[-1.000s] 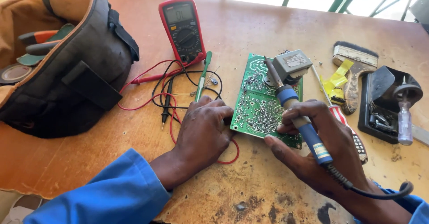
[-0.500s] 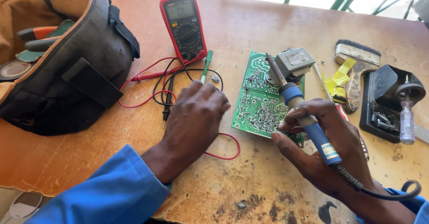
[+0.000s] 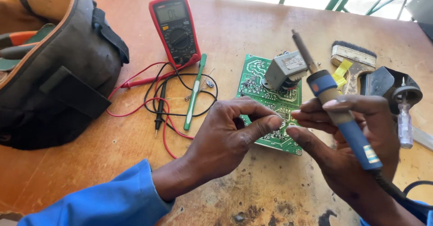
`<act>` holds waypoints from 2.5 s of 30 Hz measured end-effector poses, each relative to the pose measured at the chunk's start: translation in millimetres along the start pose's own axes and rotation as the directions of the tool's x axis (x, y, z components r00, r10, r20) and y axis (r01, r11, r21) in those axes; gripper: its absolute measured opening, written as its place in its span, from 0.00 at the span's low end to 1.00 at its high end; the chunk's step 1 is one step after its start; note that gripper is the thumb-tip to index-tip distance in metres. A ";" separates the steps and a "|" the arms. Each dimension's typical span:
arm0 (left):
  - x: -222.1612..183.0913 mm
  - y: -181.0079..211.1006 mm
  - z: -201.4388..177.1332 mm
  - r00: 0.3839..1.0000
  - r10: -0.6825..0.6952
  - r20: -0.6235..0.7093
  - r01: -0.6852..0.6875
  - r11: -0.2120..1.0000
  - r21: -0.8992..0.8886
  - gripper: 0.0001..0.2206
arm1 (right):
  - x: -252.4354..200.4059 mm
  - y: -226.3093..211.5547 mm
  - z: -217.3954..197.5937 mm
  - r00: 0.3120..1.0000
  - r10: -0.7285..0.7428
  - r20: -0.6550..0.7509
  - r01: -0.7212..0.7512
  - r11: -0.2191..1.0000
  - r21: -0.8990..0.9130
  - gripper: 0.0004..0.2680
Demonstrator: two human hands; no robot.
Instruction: Repairing a circuit board by soldering and desoldering components using a soldering iron
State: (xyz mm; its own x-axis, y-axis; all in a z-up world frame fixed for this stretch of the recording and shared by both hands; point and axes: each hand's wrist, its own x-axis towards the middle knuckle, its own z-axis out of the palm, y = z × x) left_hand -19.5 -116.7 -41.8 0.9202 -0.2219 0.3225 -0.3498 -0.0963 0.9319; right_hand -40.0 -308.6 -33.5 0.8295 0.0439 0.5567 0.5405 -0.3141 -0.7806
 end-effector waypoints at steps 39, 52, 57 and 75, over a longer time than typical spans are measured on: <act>11.1 -4.1 -7.0 0.973 0.207 -0.104 -0.170 0.943 0.285 0.34 | 11.5 19.3 -13.9 0.948 -0.098 0.302 0.247 0.825 -0.508 0.16; 11.7 -2.0 -3.8 0.949 0.162 -0.270 -0.099 0.968 0.230 0.32 | 24.1 16.4 -25.4 0.960 -0.092 0.264 0.187 0.914 -0.359 0.14; 11.8 -3.9 -5.9 0.945 0.176 -0.274 -0.127 0.974 0.189 0.31 | 39.0 17.6 -69.3 0.967 -0.253 0.010 0.211 0.784 -0.583 0.16; 11.8 -2.5 -9.5 0.962 0.078 -0.263 -0.025 0.980 0.199 0.17 | 26.9 57.7 -76.7 0.993 -0.087 -0.079 0.044 0.897 -0.440 0.15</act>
State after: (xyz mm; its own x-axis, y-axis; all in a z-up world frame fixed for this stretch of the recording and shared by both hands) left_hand -6.2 -109.8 -38.7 0.9038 0.0343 0.4265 -0.4006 -0.2824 0.8717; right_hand 2.7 -398.3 -41.7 0.7658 -0.0037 0.6430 0.4590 -0.6972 -0.5507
